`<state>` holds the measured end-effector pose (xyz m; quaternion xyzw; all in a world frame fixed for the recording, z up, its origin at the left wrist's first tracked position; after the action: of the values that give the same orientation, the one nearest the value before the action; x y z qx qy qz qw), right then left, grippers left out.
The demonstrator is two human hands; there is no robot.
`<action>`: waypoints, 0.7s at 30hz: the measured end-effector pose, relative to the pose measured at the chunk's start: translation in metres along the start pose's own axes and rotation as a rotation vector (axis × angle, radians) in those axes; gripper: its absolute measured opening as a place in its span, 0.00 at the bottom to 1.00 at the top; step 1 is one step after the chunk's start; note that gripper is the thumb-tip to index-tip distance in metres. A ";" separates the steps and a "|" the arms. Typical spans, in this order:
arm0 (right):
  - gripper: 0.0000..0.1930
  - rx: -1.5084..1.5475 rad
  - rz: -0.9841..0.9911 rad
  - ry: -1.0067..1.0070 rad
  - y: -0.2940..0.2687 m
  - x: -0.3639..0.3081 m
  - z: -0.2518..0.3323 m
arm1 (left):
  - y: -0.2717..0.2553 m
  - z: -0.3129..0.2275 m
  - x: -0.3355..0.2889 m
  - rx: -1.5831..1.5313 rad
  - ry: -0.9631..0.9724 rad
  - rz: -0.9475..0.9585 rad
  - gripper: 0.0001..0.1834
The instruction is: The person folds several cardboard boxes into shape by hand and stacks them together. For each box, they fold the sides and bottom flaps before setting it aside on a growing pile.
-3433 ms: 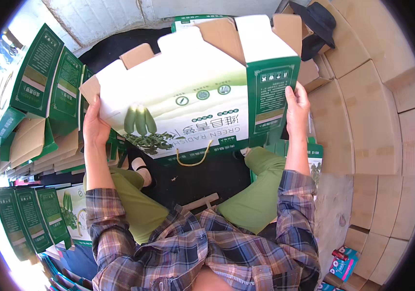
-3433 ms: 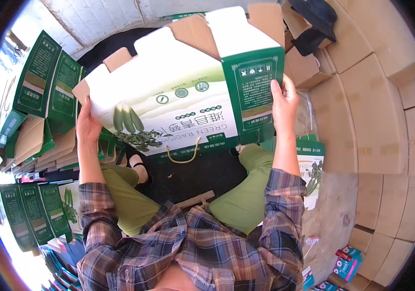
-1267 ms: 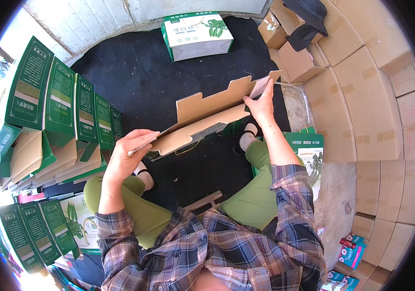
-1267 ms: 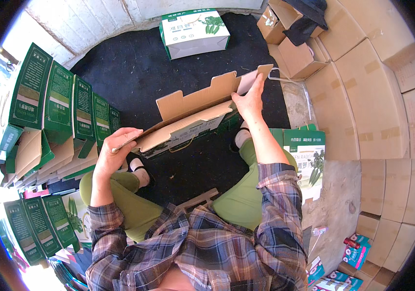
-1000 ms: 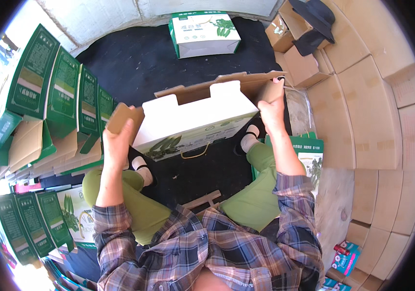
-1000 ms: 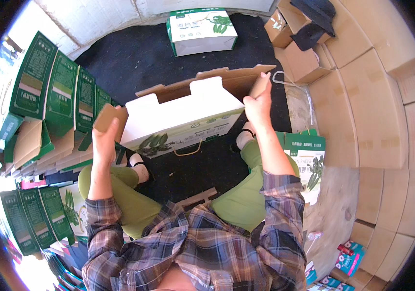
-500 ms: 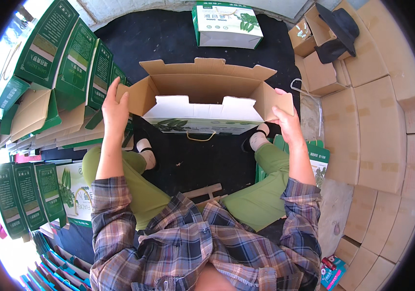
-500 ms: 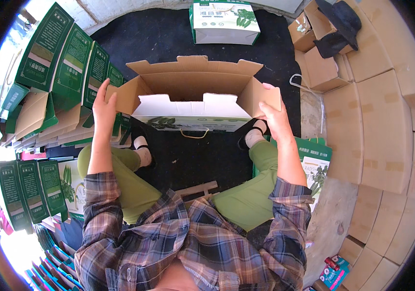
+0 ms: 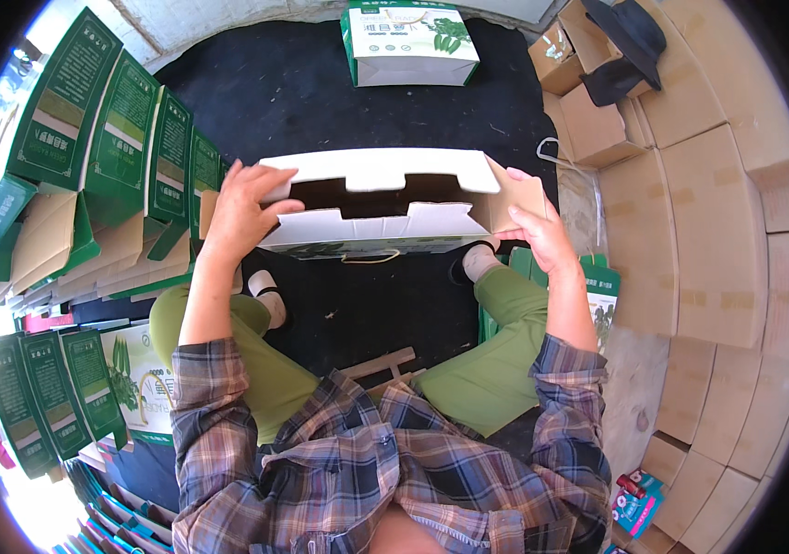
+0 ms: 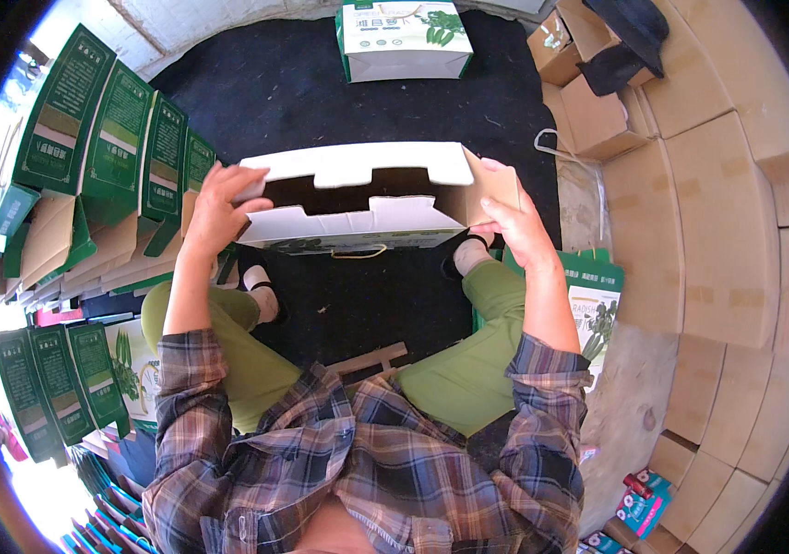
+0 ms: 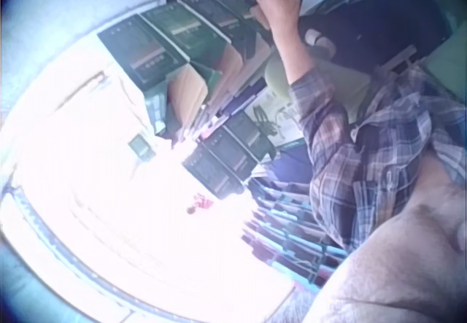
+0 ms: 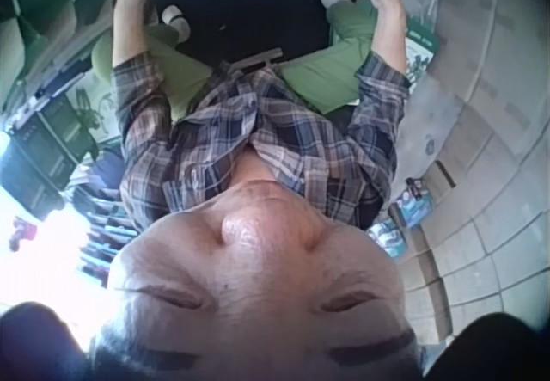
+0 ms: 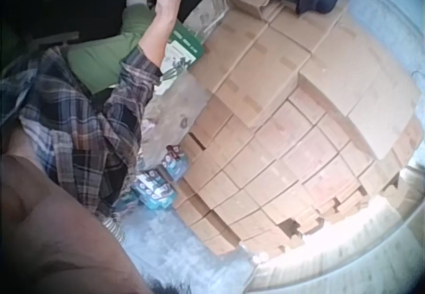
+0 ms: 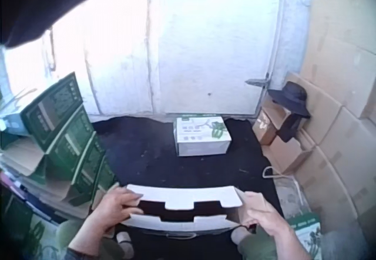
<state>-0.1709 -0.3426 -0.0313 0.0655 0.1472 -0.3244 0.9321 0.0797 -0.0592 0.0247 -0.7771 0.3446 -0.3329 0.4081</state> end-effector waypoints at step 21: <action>0.31 -0.882 0.046 -0.350 0.044 0.012 -0.008 | -0.010 -0.014 -0.023 0.152 0.096 -0.079 0.39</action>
<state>-0.1362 -0.3136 -0.0413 -0.3888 0.1102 -0.2164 0.8887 0.0585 -0.0420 0.0341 -0.7399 0.3065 -0.4109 0.4357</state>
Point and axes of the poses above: each hand's wrist, its own x-axis towards the middle knuckle, its own y-axis out of the palm, z = x × y, the point moved 9 cm from there along x, towards the middle knuckle, and after that the axes turned 5 degrees about -z, right-handed, at the moved point
